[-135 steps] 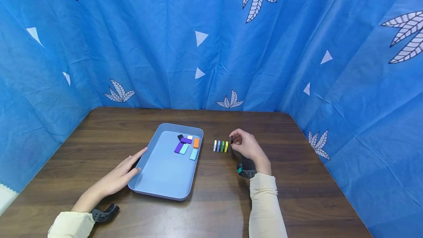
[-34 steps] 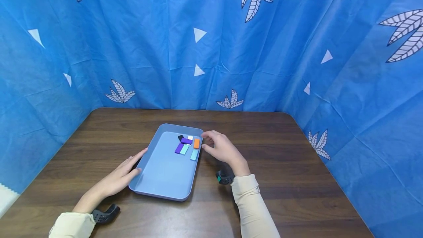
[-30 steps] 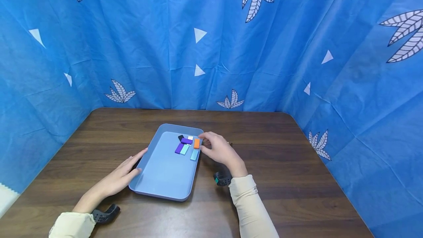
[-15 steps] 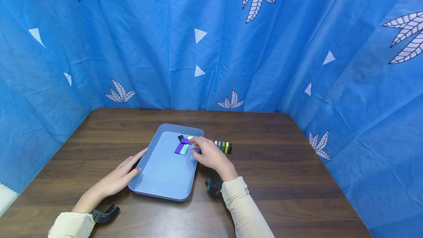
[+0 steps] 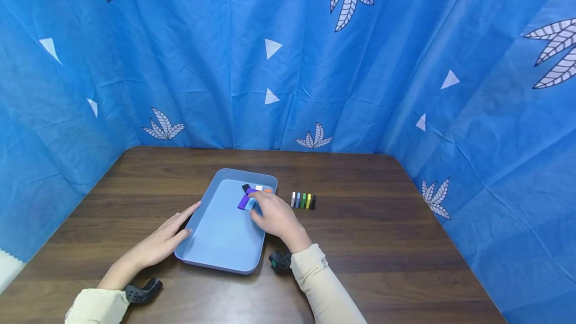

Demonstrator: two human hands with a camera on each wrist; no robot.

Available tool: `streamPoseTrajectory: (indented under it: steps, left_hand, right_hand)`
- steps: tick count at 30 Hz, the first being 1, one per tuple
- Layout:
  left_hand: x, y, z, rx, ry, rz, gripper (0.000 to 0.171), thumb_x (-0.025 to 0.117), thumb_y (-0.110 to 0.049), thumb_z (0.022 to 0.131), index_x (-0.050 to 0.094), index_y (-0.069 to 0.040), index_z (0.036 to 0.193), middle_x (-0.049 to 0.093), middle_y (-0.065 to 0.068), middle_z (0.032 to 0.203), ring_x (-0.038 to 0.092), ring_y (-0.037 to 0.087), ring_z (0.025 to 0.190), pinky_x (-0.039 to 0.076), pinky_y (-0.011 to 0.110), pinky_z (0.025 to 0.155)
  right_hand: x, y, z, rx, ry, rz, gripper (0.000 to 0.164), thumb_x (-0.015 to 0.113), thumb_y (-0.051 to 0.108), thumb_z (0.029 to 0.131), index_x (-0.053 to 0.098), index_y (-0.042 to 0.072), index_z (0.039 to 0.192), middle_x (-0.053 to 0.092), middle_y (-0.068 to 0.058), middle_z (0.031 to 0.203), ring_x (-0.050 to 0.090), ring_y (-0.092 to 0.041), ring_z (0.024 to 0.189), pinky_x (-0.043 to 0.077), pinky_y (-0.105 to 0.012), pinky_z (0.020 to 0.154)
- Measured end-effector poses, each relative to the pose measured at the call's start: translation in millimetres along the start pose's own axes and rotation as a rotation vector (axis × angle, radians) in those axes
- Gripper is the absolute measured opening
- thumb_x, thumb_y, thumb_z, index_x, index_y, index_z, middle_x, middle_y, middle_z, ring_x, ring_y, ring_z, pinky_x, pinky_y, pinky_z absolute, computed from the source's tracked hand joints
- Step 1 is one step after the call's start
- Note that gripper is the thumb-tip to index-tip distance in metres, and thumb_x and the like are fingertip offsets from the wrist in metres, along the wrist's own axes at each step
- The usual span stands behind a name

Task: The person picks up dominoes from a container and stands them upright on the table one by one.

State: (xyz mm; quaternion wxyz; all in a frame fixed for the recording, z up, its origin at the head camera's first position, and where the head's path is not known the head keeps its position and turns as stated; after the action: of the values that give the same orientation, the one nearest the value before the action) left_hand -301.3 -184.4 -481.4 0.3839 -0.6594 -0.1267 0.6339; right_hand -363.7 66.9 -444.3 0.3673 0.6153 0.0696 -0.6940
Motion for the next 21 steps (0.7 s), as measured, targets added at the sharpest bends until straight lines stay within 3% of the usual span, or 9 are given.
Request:
streamPoseTrajectory:
  steps: [6, 15, 21]
  left_hand:
    - [0.6, 1.4, 0.2, -0.004, 0.002, 0.003, 0.063, 0.046, -0.022, 0.109, 0.021, -0.024, 0.167, 0.027, 0.014, 0.169, 0.019, 0.044, 0.156, 0.015, 0.069, 0.123]
    - [1.4, 0.8, 0.7, -0.007, 0.003, 0.004, 0.063, 0.047, -0.021, 0.109, 0.021, -0.023, 0.167, 0.027, 0.014, 0.17, 0.02, 0.044, 0.156, 0.014, 0.068, 0.123]
    - [1.1, 1.0, 0.3, -0.012, 0.0, 0.005, 0.063, 0.046, -0.021, 0.109, 0.021, -0.023, 0.167, 0.027, 0.014, 0.169, 0.02, 0.044, 0.156, 0.015, 0.068, 0.123]
  right_hand:
    - [3.7, 4.7, 2.3, 0.047, 0.007, -0.069, 0.044, 0.07, 0.024, 0.098, 0.064, 0.009, 0.139, 0.067, -0.006, 0.138, 0.063, -0.022, 0.129, 0.054, -0.04, 0.107]
    - [7.5, 8.0, 2.2, 0.047, 0.029, -0.112, 0.038, 0.07, 0.024, 0.097, 0.07, 0.013, 0.134, 0.071, -0.002, 0.132, 0.069, -0.017, 0.114, 0.059, -0.036, 0.092]
    - [6.5, 10.9, 2.5, 0.027, 0.022, -0.124, 0.036, 0.072, 0.023, 0.097, 0.071, 0.013, 0.132, 0.072, -0.003, 0.131, 0.068, -0.02, 0.12, 0.057, -0.039, 0.099]
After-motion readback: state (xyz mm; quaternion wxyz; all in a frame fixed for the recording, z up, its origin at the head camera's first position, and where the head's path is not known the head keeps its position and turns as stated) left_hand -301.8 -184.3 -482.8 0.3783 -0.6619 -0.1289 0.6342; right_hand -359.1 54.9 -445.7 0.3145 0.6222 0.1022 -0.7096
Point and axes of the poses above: each hand's wrist, its own z-axis towards the middle knuckle, its own x-axis out of the palm, y = z × x, the point moved 7 cm from there along z, towards the middle knuckle
